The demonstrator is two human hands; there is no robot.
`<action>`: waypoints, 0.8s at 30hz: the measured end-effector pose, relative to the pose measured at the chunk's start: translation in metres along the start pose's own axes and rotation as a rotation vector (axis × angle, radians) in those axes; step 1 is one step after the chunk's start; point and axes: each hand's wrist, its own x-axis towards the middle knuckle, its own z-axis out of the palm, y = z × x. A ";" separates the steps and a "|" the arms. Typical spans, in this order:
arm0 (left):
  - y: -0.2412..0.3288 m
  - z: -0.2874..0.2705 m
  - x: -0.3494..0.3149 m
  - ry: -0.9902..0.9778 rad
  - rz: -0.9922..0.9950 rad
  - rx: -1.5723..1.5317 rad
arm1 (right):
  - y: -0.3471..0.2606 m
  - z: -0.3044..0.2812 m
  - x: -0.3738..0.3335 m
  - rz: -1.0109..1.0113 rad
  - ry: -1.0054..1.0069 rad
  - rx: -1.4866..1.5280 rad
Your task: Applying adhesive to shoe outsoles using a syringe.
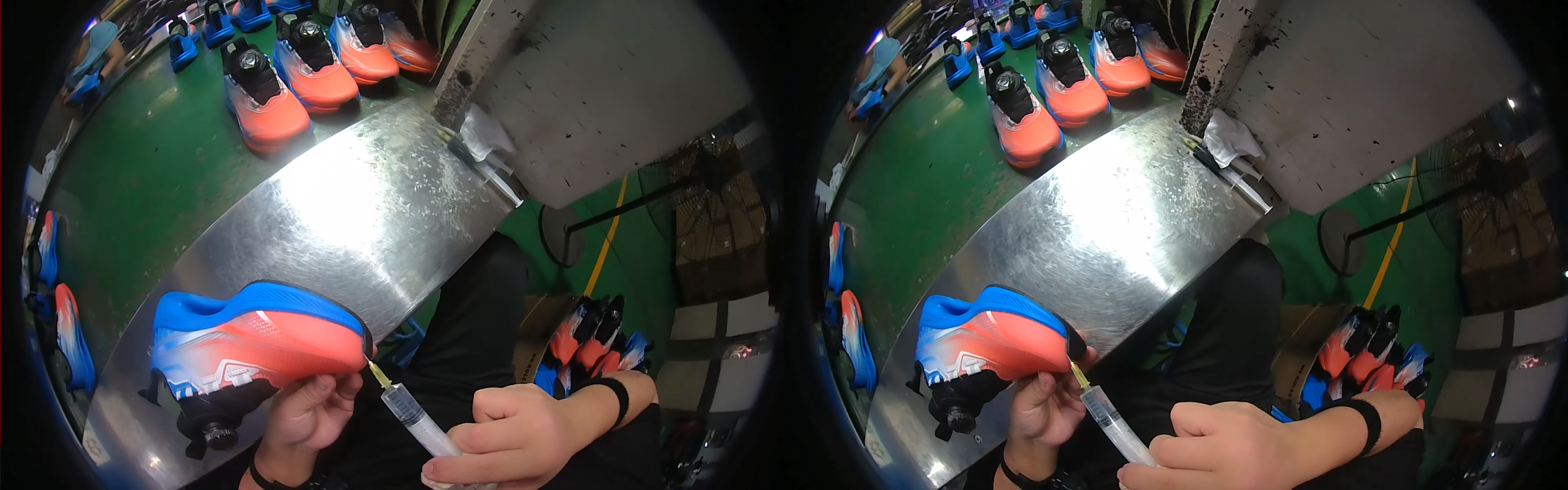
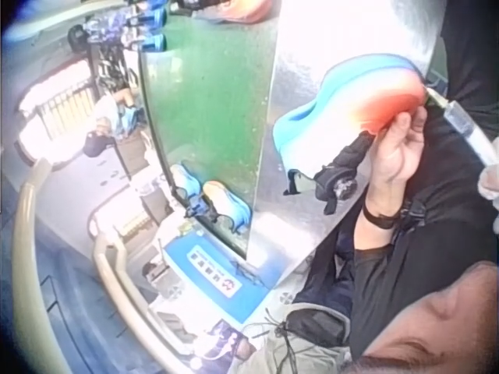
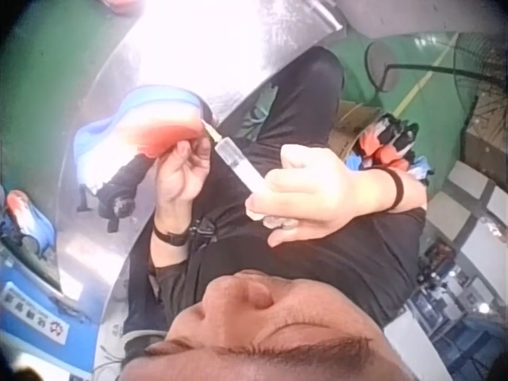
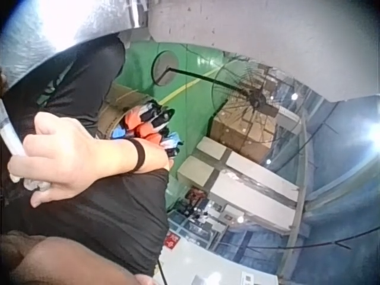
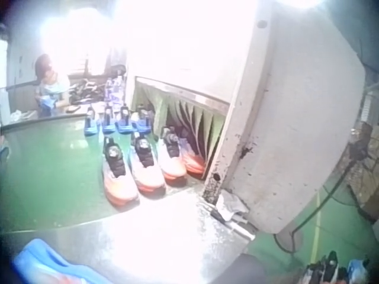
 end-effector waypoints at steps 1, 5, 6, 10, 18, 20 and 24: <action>0.000 0.000 0.000 0.013 -0.010 -0.006 | 0.000 0.002 0.000 0.016 -0.017 -0.037; -0.001 -0.001 0.000 0.016 -0.004 -0.043 | 0.003 0.009 -0.001 0.009 -0.135 -0.274; -0.002 -0.002 0.000 -0.005 -0.005 -0.063 | 0.004 0.012 -0.001 -0.025 -0.068 -0.253; -0.002 -0.004 -0.002 0.012 -0.047 -0.077 | 0.007 0.020 -0.002 -0.092 -0.011 -0.316; -0.001 -0.008 -0.010 0.016 -0.068 -0.040 | 0.012 0.033 -0.003 -0.180 0.065 -0.433; 0.000 -0.009 -0.010 -0.002 -0.139 -0.204 | 0.012 0.034 -0.004 -0.194 0.077 -0.445; 0.002 -0.005 -0.010 0.027 -0.133 -0.200 | 0.015 0.039 -0.004 -0.162 0.029 -0.475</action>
